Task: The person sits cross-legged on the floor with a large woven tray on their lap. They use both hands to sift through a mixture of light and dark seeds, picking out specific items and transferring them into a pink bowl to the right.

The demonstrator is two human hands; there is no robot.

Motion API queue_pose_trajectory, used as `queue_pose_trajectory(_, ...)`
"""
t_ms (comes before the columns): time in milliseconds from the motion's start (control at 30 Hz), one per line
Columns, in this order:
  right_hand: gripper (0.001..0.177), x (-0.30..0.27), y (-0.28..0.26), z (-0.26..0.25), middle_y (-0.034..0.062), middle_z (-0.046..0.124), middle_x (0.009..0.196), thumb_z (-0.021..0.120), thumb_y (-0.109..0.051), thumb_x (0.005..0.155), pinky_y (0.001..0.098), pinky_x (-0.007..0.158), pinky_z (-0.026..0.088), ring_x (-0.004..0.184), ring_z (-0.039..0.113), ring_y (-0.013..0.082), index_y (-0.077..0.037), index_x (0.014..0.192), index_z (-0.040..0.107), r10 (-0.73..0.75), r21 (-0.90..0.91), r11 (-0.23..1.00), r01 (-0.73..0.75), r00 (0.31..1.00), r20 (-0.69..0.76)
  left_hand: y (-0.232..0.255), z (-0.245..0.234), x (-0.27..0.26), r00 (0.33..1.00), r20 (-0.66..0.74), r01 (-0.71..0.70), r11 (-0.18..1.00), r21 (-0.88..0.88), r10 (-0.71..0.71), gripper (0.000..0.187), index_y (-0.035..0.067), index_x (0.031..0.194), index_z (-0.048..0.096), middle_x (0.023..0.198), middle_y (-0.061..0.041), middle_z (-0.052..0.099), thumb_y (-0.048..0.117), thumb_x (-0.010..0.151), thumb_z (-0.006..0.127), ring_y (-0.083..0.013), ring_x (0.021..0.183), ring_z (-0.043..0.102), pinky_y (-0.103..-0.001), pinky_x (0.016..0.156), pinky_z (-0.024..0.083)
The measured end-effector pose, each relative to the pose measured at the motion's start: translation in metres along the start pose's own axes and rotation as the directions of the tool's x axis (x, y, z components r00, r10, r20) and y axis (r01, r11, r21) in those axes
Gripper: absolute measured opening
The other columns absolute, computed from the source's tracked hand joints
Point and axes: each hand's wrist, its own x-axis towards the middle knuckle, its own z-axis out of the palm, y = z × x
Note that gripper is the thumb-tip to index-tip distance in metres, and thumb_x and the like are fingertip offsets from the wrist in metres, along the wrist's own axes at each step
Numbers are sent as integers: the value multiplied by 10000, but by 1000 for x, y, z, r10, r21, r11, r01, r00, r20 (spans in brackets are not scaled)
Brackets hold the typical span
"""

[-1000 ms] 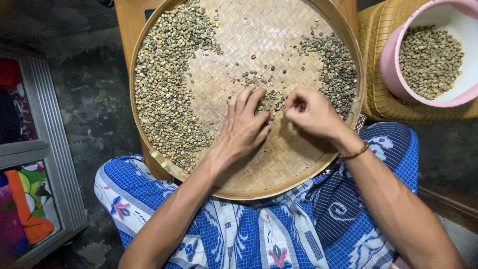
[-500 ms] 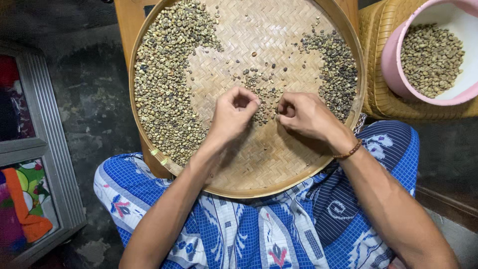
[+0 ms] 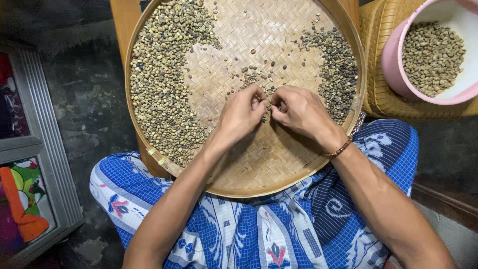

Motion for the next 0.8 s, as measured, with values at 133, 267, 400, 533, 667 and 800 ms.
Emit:
queue_pose_trajectory(133, 150, 1, 3, -1, 126, 656, 768, 733, -124, 813, 385, 611, 536, 654, 647, 255, -8, 886, 672, 17, 9, 1000, -17, 1000, 12, 0, 3, -3, 974, -54, -205, 955, 214, 221, 102, 14, 961, 687, 761, -145, 704, 43, 883, 629, -230, 631, 657, -417, 603, 551)
queue_pose_trajectory(267, 92, 3, 7, -2, 101, 668, 724, 698, -85, 819, 346, 552, 549, 600, 655, 195, -25, 882, 668, 189, 268, 941, -206, 978, 89, -3, 7, 0, 968, -27, -234, 937, 259, 249, 92, 10, 931, 688, 780, -127, 699, 22, 906, 600, -212, 625, 646, -414, 574, 558)
queue_pose_trajectory(400, 56, 1, 12, -8, 56, 704, 810, 607, -14, 864, 310, 489, 521, 592, 624, 131, -20, 919, 593, 360, 809, 468, -355, 913, 193, 1, 2, 0, 993, 67, -112, 969, 220, 100, 124, 25, 952, 686, 753, -118, 674, 17, 923, 566, -174, 570, 591, -336, 487, 516)
queue_pose_trajectory(533, 78, 0, 10, 0, 47, 669, 839, 660, -55, 909, 299, 535, 498, 646, 576, 105, -19, 976, 678, 269, 448, 856, -258, 962, 40, 3, -8, -2, 979, 64, 204, 911, -358, -195, 8, 43, 904, 600, 737, -64, 643, 38, 905, 593, -118, 547, 548, -269, 463, 480)
queue_pose_trajectory(667, 110, 5, 6, 13, 73, 675, 769, 703, -129, 912, 339, 510, 500, 592, 573, 165, -51, 984, 732, 147, 65, 986, -153, 985, 90, -3, -19, 2, 979, 72, 191, 720, -667, -193, 41, 57, 876, 552, 734, -77, 689, 36, 910, 542, -99, 499, 463, -253, 429, 384)
queue_pose_trajectory(800, 135, 4, 2, 14, 84, 668, 788, 725, -127, 883, 347, 556, 531, 627, 616, 187, -30, 976, 734, 21, -1, 1000, -21, 1000, 12, -4, -15, -9, 996, -1, 86, 937, -340, -92, 34, 33, 903, 631, 756, -56, 657, 61, 895, 614, -92, 580, 565, -245, 493, 483)
